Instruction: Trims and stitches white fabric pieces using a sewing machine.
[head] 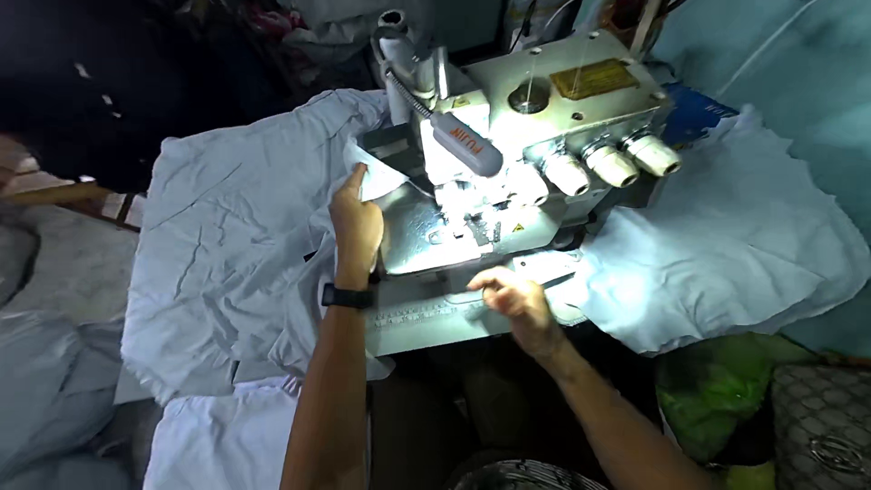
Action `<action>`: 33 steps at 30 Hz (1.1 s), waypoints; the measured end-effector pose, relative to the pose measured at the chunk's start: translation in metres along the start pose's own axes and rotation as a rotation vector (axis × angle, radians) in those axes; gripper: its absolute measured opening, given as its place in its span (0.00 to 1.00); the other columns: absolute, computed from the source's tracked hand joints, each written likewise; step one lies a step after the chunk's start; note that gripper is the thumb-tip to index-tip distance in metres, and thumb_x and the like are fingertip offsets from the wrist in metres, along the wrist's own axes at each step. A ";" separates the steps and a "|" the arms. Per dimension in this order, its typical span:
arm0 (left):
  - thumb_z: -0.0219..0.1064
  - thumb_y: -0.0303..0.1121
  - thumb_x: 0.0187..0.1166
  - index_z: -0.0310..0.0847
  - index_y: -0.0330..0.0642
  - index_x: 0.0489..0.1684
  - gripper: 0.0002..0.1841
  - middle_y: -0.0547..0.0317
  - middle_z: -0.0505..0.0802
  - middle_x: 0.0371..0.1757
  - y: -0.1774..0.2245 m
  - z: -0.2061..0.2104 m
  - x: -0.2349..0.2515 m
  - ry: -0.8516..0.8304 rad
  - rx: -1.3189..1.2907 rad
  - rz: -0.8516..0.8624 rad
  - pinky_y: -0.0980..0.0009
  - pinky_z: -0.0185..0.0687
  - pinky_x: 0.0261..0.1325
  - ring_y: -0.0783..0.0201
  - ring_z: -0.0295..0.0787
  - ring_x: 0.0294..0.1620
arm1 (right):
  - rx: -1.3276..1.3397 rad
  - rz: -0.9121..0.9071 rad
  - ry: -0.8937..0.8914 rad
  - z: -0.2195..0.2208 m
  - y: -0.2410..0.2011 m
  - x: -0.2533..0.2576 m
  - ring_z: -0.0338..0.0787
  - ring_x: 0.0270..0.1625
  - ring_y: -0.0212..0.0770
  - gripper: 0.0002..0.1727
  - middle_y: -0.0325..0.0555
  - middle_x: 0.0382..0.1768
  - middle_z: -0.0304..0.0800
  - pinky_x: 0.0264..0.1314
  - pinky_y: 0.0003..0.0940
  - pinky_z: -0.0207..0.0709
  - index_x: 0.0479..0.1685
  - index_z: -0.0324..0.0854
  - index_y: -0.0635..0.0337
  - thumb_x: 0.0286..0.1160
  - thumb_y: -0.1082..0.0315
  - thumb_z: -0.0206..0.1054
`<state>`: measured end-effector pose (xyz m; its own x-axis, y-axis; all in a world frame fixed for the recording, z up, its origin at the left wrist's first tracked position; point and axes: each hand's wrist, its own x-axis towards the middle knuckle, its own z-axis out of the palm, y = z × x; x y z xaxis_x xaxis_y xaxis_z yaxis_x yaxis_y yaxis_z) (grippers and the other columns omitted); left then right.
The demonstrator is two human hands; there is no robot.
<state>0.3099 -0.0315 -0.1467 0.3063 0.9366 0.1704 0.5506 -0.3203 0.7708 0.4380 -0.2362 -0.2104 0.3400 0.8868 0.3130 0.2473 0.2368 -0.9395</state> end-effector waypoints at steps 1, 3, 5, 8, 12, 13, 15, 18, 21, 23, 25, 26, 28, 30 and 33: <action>0.52 0.15 0.77 0.75 0.28 0.78 0.27 0.33 0.88 0.69 -0.005 -0.003 -0.019 0.004 -0.033 -0.006 0.49 0.72 0.78 0.46 0.84 0.73 | -0.107 -0.027 -0.015 -0.007 -0.007 0.008 0.73 0.26 0.14 0.41 0.25 0.23 0.78 0.32 0.16 0.70 0.40 0.87 0.61 0.83 0.29 0.47; 0.54 0.16 0.78 0.72 0.33 0.81 0.28 0.35 0.90 0.63 -0.011 -0.012 -0.070 0.000 -0.033 0.022 0.44 0.82 0.64 0.43 0.89 0.61 | -0.399 -0.142 -0.037 -0.015 -0.025 0.025 0.79 0.26 0.25 0.31 0.34 0.25 0.83 0.30 0.25 0.74 0.44 0.87 0.58 0.87 0.39 0.52; 0.56 0.15 0.77 0.64 0.33 0.87 0.32 0.35 0.89 0.66 -0.007 -0.014 -0.114 0.013 -0.001 0.024 0.45 0.85 0.60 0.43 0.90 0.59 | -0.712 -0.292 -0.065 -0.014 -0.047 0.043 0.85 0.26 0.44 0.22 0.48 0.28 0.89 0.26 0.41 0.73 0.49 0.90 0.62 0.85 0.52 0.60; 0.55 0.11 0.71 0.66 0.19 0.80 0.31 0.32 0.87 0.70 0.006 0.001 -0.175 0.078 0.019 0.115 0.59 0.82 0.71 0.51 0.89 0.69 | -1.046 -0.347 -0.178 -0.002 -0.066 0.059 0.87 0.30 0.66 0.15 0.64 0.36 0.86 0.24 0.59 0.72 0.49 0.88 0.68 0.82 0.64 0.64; 0.62 0.21 0.74 0.81 0.22 0.66 0.21 0.35 0.89 0.67 -0.018 0.010 -0.234 0.123 0.130 0.236 0.57 0.81 0.73 0.47 0.88 0.70 | -1.010 -0.344 -0.253 0.005 -0.058 0.064 0.87 0.30 0.66 0.14 0.65 0.39 0.87 0.26 0.61 0.73 0.42 0.86 0.70 0.86 0.67 0.61; 0.67 0.27 0.75 0.80 0.23 0.65 0.21 0.33 0.88 0.67 -0.037 0.005 -0.240 0.221 0.183 0.185 0.52 0.79 0.72 0.42 0.86 0.70 | -0.975 -0.338 -0.236 0.004 -0.057 0.063 0.87 0.29 0.66 0.15 0.65 0.37 0.87 0.25 0.61 0.73 0.43 0.86 0.70 0.87 0.66 0.60; 0.72 0.32 0.73 0.75 0.15 0.63 0.27 0.20 0.83 0.63 -0.077 -0.012 -0.243 0.432 0.203 0.027 0.46 0.77 0.70 0.32 0.81 0.68 | -0.844 -0.321 -0.137 0.009 -0.062 0.058 0.88 0.29 0.63 0.16 0.64 0.34 0.89 0.28 0.59 0.74 0.46 0.88 0.70 0.85 0.64 0.62; 0.70 0.35 0.76 0.63 0.14 0.74 0.35 0.20 0.78 0.67 -0.111 -0.042 -0.234 0.517 0.031 -0.297 0.52 0.78 0.62 0.40 0.79 0.64 | -0.615 -0.313 -0.036 0.040 -0.074 0.044 0.85 0.29 0.49 0.16 0.57 0.33 0.88 0.27 0.44 0.76 0.50 0.88 0.68 0.81 0.61 0.68; 0.69 0.31 0.79 0.69 0.23 0.69 0.25 0.44 0.88 0.50 -0.116 -0.056 -0.226 0.353 -0.238 -0.500 0.67 0.85 0.52 0.65 0.88 0.46 | -0.706 -0.343 -0.069 0.061 -0.084 0.035 0.84 0.25 0.52 0.14 0.57 0.36 0.85 0.20 0.45 0.72 0.53 0.88 0.68 0.80 0.65 0.68; 0.63 0.27 0.84 0.79 0.27 0.53 0.10 0.57 0.91 0.36 -0.117 -0.067 -0.231 0.249 -0.410 -0.482 0.71 0.89 0.46 0.73 0.91 0.36 | -0.891 -0.223 -0.123 0.050 -0.091 0.037 0.88 0.31 0.64 0.15 0.65 0.43 0.86 0.25 0.59 0.75 0.58 0.86 0.68 0.83 0.67 0.64; 0.62 0.28 0.82 0.84 0.39 0.47 0.06 0.68 0.93 0.39 -0.119 -0.088 -0.249 0.183 -0.605 -0.266 0.69 0.90 0.52 0.75 0.92 0.42 | -1.071 -0.091 -0.111 0.030 -0.094 0.042 0.88 0.37 0.74 0.14 0.72 0.46 0.86 0.29 0.69 0.74 0.57 0.85 0.69 0.83 0.69 0.61; 0.67 0.33 0.80 0.88 0.51 0.51 0.08 0.73 0.96 0.46 -0.118 -0.103 -0.259 0.142 -0.734 -0.129 0.68 0.89 0.57 0.75 0.92 0.49 | -1.150 -0.043 -0.107 0.023 -0.095 0.044 0.87 0.39 0.76 0.13 0.74 0.46 0.86 0.31 0.72 0.73 0.55 0.85 0.71 0.83 0.70 0.62; 0.73 0.45 0.76 0.92 0.68 0.56 0.12 0.81 0.96 0.53 -0.104 -0.134 -0.276 0.068 -0.879 0.110 0.78 0.87 0.58 0.82 0.91 0.53 | -1.220 -0.022 -0.130 0.016 -0.095 0.048 0.87 0.40 0.77 0.12 0.74 0.45 0.85 0.33 0.72 0.72 0.47 0.85 0.73 0.83 0.70 0.62; 0.72 0.45 0.76 0.92 0.67 0.54 0.11 0.85 0.96 0.52 -0.088 -0.157 -0.285 0.066 -0.908 0.260 0.86 0.83 0.55 0.88 0.89 0.52 | -1.183 -0.095 -0.180 0.016 -0.090 0.052 0.88 0.40 0.76 0.11 0.74 0.45 0.85 0.33 0.71 0.74 0.46 0.84 0.74 0.83 0.71 0.62; 0.71 0.38 0.79 0.92 0.59 0.55 0.11 0.81 0.96 0.52 -0.076 -0.179 -0.291 -0.038 -0.925 0.345 0.87 0.83 0.56 0.86 0.89 0.53 | -0.989 -0.221 -0.234 0.020 -0.069 0.056 0.88 0.41 0.74 0.12 0.73 0.46 0.84 0.36 0.69 0.78 0.50 0.84 0.73 0.86 0.71 0.59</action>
<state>0.0400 -0.2541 -0.1446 0.3691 0.8026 0.4685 -0.3924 -0.3224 0.8614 0.4220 -0.1952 -0.1303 0.0378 0.9432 0.3300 0.9523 0.0660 -0.2978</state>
